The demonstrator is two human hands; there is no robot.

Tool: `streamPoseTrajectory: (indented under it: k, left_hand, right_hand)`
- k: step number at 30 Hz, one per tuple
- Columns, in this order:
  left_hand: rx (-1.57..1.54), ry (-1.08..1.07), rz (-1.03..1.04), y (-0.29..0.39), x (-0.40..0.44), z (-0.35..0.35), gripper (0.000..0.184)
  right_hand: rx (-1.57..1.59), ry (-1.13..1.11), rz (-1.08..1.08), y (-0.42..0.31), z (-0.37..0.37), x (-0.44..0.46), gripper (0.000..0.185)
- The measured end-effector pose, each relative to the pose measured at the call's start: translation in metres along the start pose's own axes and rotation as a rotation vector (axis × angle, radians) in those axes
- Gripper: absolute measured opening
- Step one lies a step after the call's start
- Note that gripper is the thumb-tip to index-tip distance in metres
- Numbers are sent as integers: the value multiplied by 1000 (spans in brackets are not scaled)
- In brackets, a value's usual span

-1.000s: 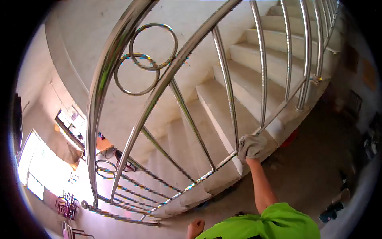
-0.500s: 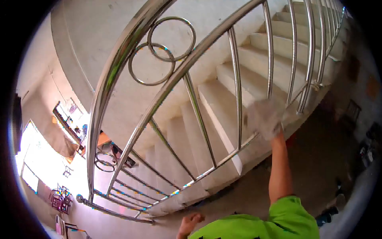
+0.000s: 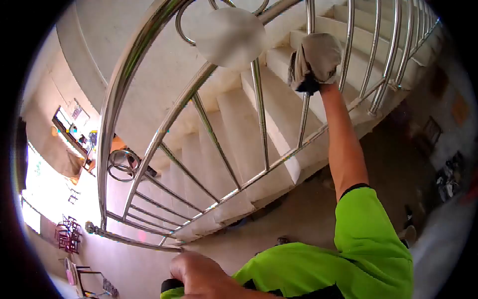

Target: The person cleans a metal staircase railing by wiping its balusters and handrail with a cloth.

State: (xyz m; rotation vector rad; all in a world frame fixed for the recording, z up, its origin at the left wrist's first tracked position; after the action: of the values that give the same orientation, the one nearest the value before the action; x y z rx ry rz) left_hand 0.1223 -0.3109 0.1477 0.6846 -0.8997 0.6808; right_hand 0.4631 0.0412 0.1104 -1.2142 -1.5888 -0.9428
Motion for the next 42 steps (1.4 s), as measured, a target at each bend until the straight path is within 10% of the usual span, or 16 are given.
streamPoseTrajectory:
  k: [4, 10, 13, 17, 20, 23, 24, 26, 30, 42]
  left_hand:
    - [-652, 79, 615, -35, 0, 16, 80]
    - [436, 137, 4, 26, -23, -1, 68]
    - [870, -271, 33, 58, -21, -18, 61]
    - [1155, -63, 14, 76, -72, -20, 57]
    - [1395, 296, -481, 96, -137, -37, 43]
    - [1608, 741, -500, 103, -171, -52, 25]
    - [1613, 746, -495, 100, -187, -55, 25]
    - [1559, 1175, -464, 99, -230, -65, 19]
    - [1581, 1306, -519, 90, -270, -75, 18]
    - [1845, 1112, -879, 76, -293, -87, 17]
  right_hand:
    - [74, 23, 49, 14, 15, -34, 48]
    - [26, 43, 0, 5, 48, -108, 52]
    - [-224, 38, -108, -32, 36, -152, 51]
    - [1868, 110, 1027, -27, 76, -267, 44]
    - [2058, -124, 588, -30, 80, -322, 42]
    - [2645, -276, 21, -107, 26, -276, 41]
    - [2412, 12, 498, -125, 14, -278, 40]
    - [1788, -17, 771, -138, 5, -259, 43]
    - [1055, -76, 399, -129, 14, -151, 49]
    - [1107, -75, 268, -148, 60, -73, 61]
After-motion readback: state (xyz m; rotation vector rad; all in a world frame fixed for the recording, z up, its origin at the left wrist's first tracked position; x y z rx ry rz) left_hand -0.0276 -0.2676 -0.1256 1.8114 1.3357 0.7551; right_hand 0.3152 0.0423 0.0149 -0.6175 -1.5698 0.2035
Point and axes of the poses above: each hand's wrist, its own x-axis towards the middle knuckle, its own z-axis out of the palm, y = z × x, the point moved 3 cm from there along x, towards the middle knuckle, and after that the axes turned 8 degrees about -y, right-handed, at the moved point
